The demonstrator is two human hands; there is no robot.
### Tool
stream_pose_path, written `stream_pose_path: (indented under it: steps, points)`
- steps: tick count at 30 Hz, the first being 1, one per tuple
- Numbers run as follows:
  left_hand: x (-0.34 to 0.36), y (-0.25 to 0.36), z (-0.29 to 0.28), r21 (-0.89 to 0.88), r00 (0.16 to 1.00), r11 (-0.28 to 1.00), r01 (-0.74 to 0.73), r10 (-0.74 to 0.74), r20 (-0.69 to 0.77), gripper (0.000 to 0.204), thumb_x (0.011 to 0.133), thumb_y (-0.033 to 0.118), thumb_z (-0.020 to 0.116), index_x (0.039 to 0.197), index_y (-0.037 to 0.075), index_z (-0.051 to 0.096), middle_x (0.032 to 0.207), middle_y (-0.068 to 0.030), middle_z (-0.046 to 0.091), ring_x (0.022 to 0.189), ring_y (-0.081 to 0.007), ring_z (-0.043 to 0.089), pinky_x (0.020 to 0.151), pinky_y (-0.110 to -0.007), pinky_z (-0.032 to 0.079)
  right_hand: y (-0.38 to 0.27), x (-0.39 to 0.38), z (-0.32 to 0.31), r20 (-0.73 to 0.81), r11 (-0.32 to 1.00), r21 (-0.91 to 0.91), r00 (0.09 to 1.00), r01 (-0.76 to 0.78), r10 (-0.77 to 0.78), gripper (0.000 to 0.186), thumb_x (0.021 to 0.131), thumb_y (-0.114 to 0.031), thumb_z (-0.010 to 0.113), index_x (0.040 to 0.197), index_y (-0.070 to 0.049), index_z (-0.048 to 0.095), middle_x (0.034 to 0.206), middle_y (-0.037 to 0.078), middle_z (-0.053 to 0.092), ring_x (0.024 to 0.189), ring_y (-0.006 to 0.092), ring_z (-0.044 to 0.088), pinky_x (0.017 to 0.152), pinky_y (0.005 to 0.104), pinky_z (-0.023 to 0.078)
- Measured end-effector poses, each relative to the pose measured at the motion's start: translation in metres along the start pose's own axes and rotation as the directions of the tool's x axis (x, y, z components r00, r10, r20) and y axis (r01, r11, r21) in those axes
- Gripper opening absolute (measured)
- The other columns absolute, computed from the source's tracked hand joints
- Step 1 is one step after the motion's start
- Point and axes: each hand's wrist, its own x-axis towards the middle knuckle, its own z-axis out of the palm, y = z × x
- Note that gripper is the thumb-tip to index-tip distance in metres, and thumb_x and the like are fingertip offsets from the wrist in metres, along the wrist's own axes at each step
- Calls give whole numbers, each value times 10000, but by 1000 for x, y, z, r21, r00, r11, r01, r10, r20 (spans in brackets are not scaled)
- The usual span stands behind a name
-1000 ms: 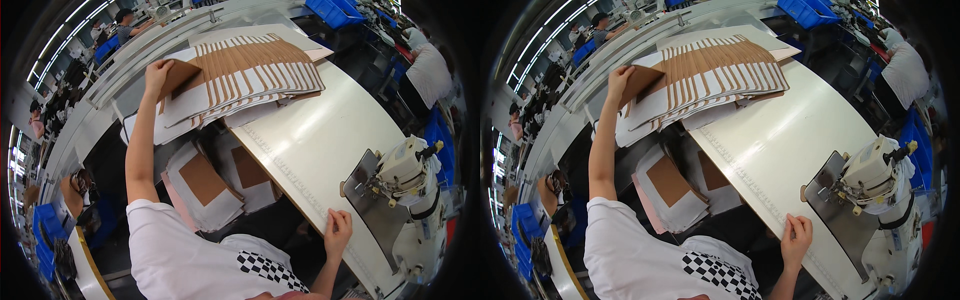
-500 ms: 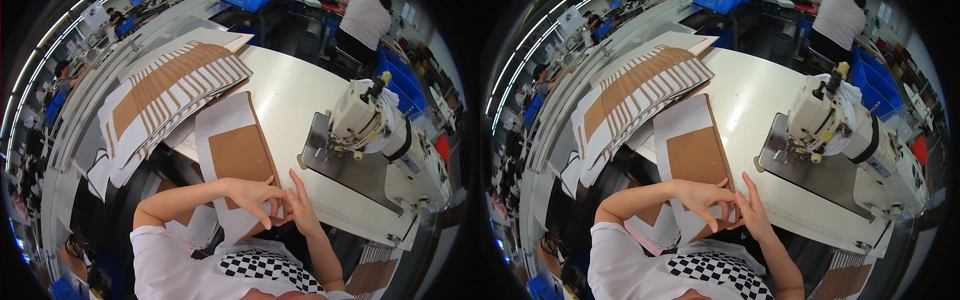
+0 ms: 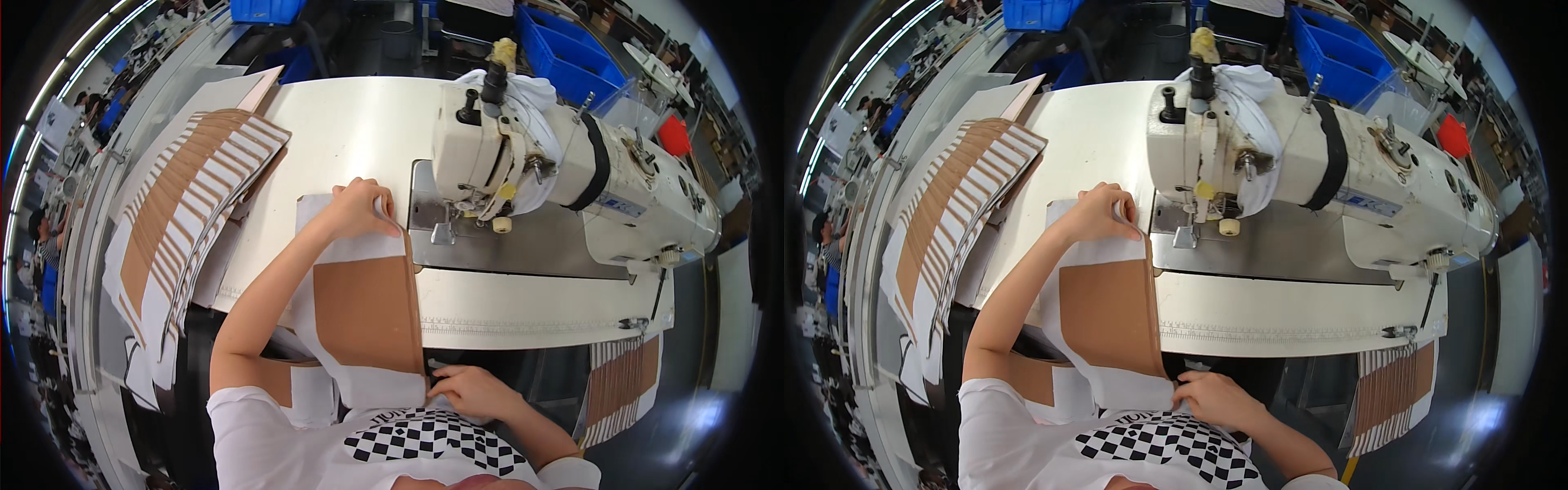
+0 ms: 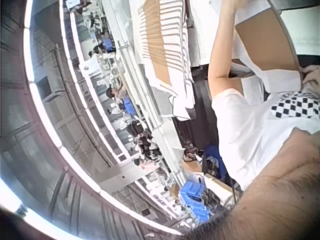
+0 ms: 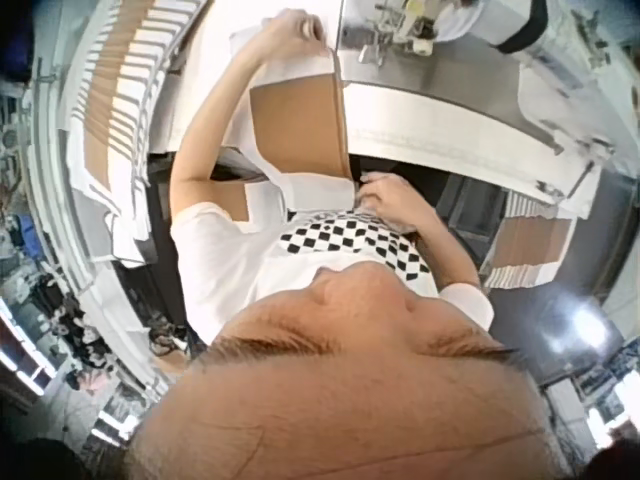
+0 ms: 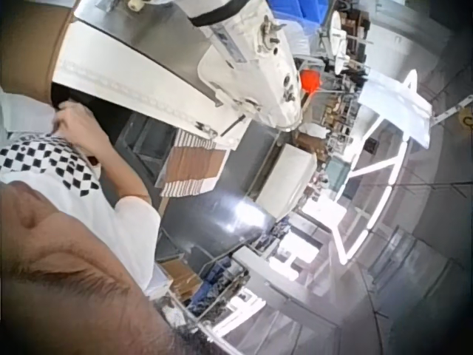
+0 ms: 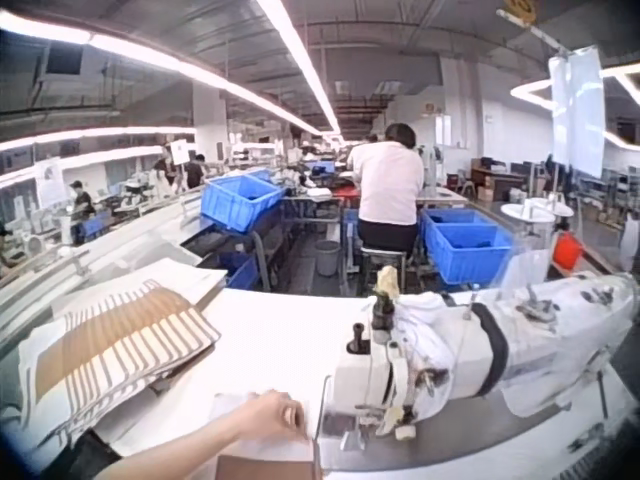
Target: The person processes fabric pieces on a sewing machine, presses and folds their edges by hand, and stacks the completed pieces.
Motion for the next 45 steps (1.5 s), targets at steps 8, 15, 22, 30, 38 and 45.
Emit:
stream_pose_path:
  steps: [8, 15, 22, 30, 38, 45]
  points:
    - [-7, 42, 55, -420, 925, 840, -344, 226, -307, 157, 838, 96, 702, 988, 59, 673, 911, -85, 642, 693, -193, 558, 605, -307, 471, -23, 78, -79, -468, 773, 621, 731, -128, 497, 233, 891, -172, 683, 1000, 6, 581, 781, 101, 680, 628, 119, 644, 544, 264, 519]
    - [-7, 44, 63, 253, 607, 754, -606, 644, -466, 312, 674, -48, 658, 970, 48, 683, 973, -63, 639, 803, -247, 593, 709, -332, 525, 18, 97, -72, -515, 822, 537, 698, -189, 497, 317, 842, -297, 713, 825, 0, 604, 537, 105, 615, 512, 222, 625, 522, 332, 468]
    - [10, 33, 65, 206, 560, 711, -672, 670, -487, 373, 580, -62, 670, 945, 11, 690, 949, -63, 641, 907, -253, 585, 744, -339, 535, -6, 106, -87, -608, 851, 463, 610, -248, 509, 246, 843, -201, 710, 762, -11, 576, 547, 112, 607, 481, 241, 596, 502, 353, 454]
    - [12, 38, 59, 338, 571, 701, -628, 710, -412, 335, 632, -19, 637, 963, -27, 688, 1033, -78, 665, 883, -235, 589, 744, -326, 548, -10, 114, -77, -770, 910, 330, 486, -249, 413, 96, 877, -134, 641, 907, -54, 598, 597, 108, 624, 515, 272, 621, 517, 399, 489]
    - [10, 39, 68, 239, 546, 704, -669, 683, -485, 381, 567, -78, 642, 942, -35, 697, 1025, -100, 682, 882, -250, 599, 760, -327, 552, 0, 102, -50, -884, 894, -215, 467, -394, -6, 297, 825, -90, 622, 1116, -34, 636, 696, 51, 620, 512, 219, 625, 465, 324, 508]
    - [16, 35, 65, 243, 555, 707, -665, 684, -473, 401, 575, -81, 636, 968, -33, 697, 1024, -94, 683, 910, -248, 594, 773, -322, 550, -3, 108, -55, -853, 861, -234, 521, -452, 42, 378, 821, -70, 605, 1195, -26, 635, 689, 83, 597, 493, 249, 604, 466, 348, 501]
